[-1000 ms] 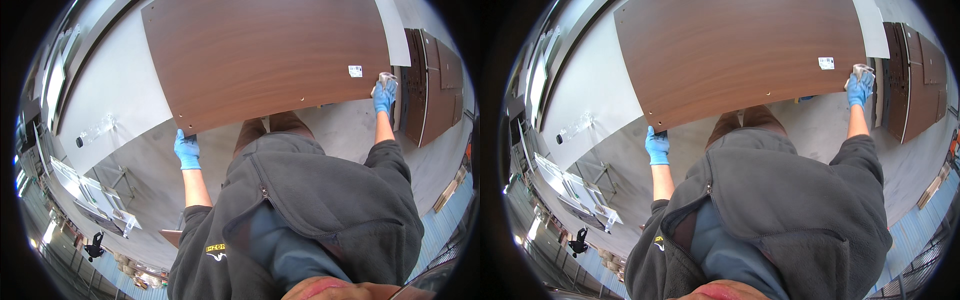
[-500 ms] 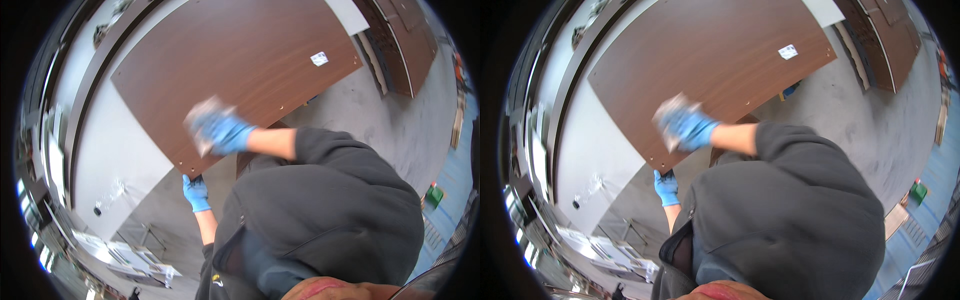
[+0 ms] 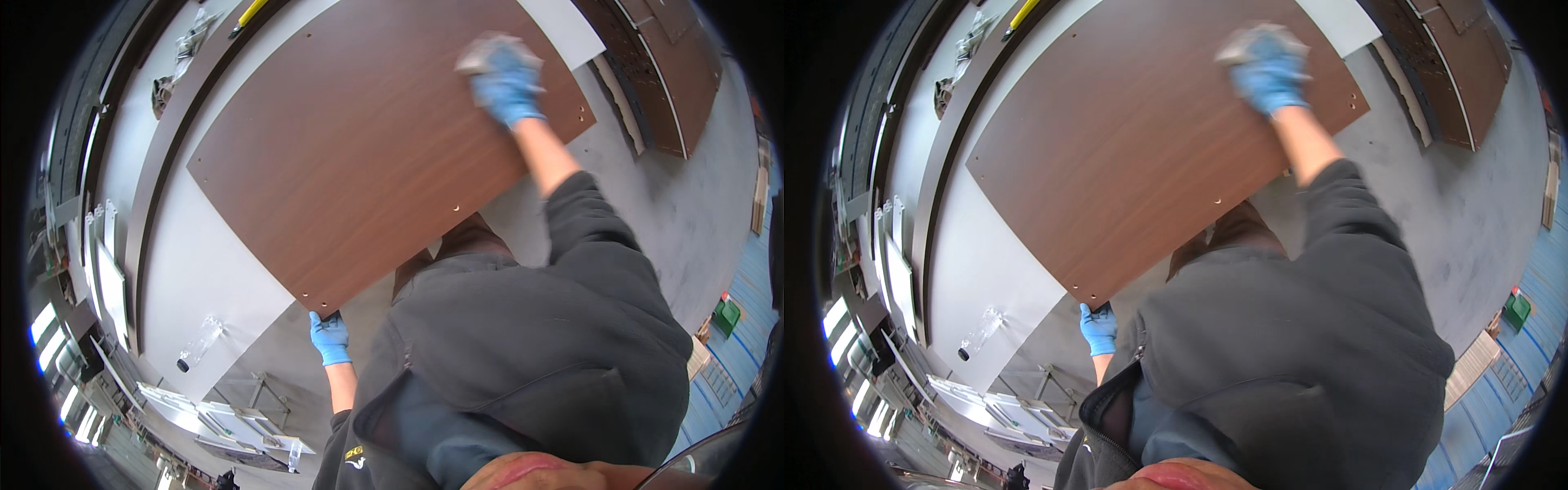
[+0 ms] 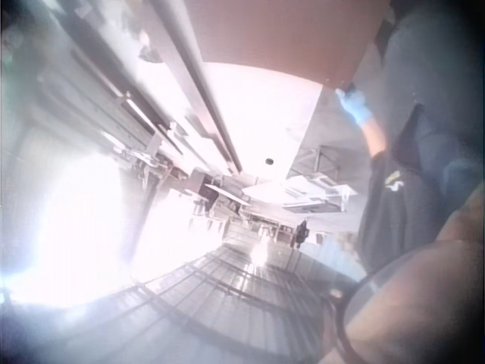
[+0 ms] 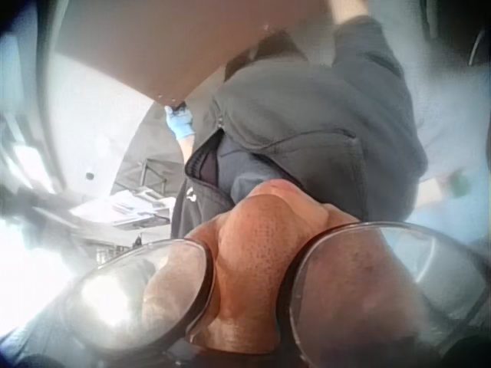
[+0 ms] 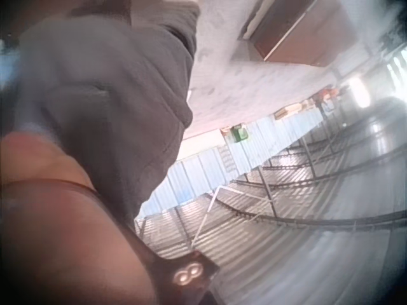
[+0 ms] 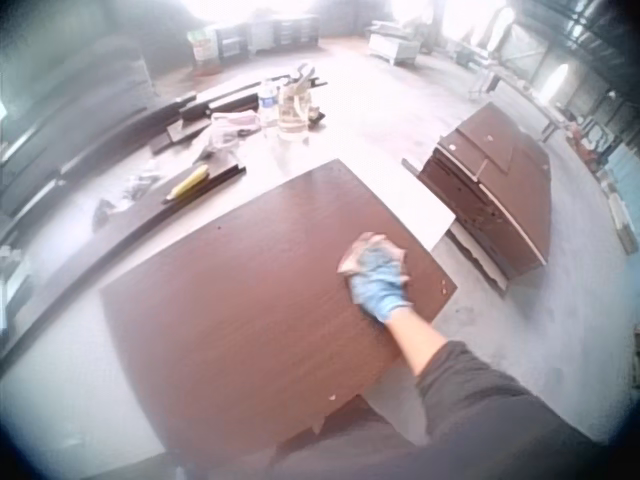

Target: The person wipes a large brown wood panel with a cloth, then flips it to wipe the other side. They place the panel on a stack of similar panels and repeat the wiping process on another panel.

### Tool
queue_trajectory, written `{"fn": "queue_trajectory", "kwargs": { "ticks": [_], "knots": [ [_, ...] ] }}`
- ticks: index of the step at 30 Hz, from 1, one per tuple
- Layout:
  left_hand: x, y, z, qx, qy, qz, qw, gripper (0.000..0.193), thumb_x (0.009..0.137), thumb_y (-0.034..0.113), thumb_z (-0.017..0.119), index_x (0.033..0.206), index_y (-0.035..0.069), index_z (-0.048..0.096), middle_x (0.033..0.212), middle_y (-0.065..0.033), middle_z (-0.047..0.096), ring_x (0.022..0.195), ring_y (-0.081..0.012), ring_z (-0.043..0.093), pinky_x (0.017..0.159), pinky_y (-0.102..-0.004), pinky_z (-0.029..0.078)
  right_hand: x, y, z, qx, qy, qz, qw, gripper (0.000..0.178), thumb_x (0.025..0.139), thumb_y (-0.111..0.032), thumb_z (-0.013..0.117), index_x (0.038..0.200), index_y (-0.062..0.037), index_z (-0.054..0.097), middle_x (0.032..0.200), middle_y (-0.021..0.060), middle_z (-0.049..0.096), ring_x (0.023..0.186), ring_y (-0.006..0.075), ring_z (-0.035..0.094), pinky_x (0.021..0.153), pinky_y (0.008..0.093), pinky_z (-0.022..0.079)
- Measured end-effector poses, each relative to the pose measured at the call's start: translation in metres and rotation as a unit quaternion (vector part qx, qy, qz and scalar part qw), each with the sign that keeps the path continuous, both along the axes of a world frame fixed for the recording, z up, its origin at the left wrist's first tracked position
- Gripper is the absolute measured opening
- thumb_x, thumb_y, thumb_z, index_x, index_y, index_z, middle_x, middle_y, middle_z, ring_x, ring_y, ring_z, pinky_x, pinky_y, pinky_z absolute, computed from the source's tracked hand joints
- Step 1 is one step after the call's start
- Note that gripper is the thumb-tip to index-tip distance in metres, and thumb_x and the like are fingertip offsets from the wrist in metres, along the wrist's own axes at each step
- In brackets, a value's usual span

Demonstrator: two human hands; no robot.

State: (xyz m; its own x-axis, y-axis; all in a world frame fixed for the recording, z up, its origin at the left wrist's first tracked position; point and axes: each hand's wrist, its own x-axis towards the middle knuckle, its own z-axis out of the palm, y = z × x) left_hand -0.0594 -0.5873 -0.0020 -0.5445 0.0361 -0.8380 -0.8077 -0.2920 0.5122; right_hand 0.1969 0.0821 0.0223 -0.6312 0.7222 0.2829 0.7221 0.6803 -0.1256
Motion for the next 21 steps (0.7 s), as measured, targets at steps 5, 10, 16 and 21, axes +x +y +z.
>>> {"fn": "queue_trajectory", "kwargs": {
  "ticks": [5,10,16,21],
  "knots": [
    [0.002,0.004,0.002,-0.002,0.018,-0.033,0.999,0.051,0.112,0.034,0.056,0.154,0.004,0.054,0.157,-0.0154,0.058,0.146,-0.0354,0.053,0.133,-0.0521,0.033,0.194,0.059,-0.074,-0.062,-0.118,-0.342,0.93,0.069,0.103,-0.061,0.045,0.152,-0.0132,0.054,0.162,0.0162,0.049,0.152,0.0349,0.044,0.123,0.0517,0.035],
    [0.009,0.003,-0.003,-0.005,0.043,-0.027,0.999,0.049,0.112,0.032,0.057,0.152,0.004,0.056,0.155,-0.0151,0.06,0.144,-0.0352,0.055,0.131,-0.0526,0.035,0.036,0.038,-0.063,0.204,-0.074,-0.196,0.956,0.06,0.105,-0.053,0.048,0.138,-0.0035,0.061,0.147,0.0232,0.059,0.14,0.0394,0.054,0.115,0.0507,0.042],
    [0.013,-0.004,-0.013,-0.011,0.077,-0.029,0.997,0.045,0.112,0.032,0.058,0.147,0.003,0.06,0.152,-0.0147,0.062,0.139,-0.0329,0.058,0.126,-0.0527,0.041,-0.261,-0.221,0.006,-0.01,0.103,0.262,0.96,0.062,0.099,-0.033,0.053,0.144,0.0106,0.056,0.15,0.0336,0.052,0.139,0.0521,0.05,0.121,0.0713,0.033],
    [0.017,-0.01,-0.021,0.007,0.083,-0.002,0.997,0.041,0.112,0.029,0.058,0.144,0.004,0.061,0.147,-0.0128,0.065,0.136,-0.0303,0.06,0.121,-0.0513,0.045,-0.272,-0.431,0.01,-0.171,0.086,0.633,0.75,0.048,0.093,-0.031,0.063,0.132,-0.0033,0.069,0.152,0.0173,0.057,0.156,0.0419,0.037,0.128,0.0657,0.029]
  ]
}}
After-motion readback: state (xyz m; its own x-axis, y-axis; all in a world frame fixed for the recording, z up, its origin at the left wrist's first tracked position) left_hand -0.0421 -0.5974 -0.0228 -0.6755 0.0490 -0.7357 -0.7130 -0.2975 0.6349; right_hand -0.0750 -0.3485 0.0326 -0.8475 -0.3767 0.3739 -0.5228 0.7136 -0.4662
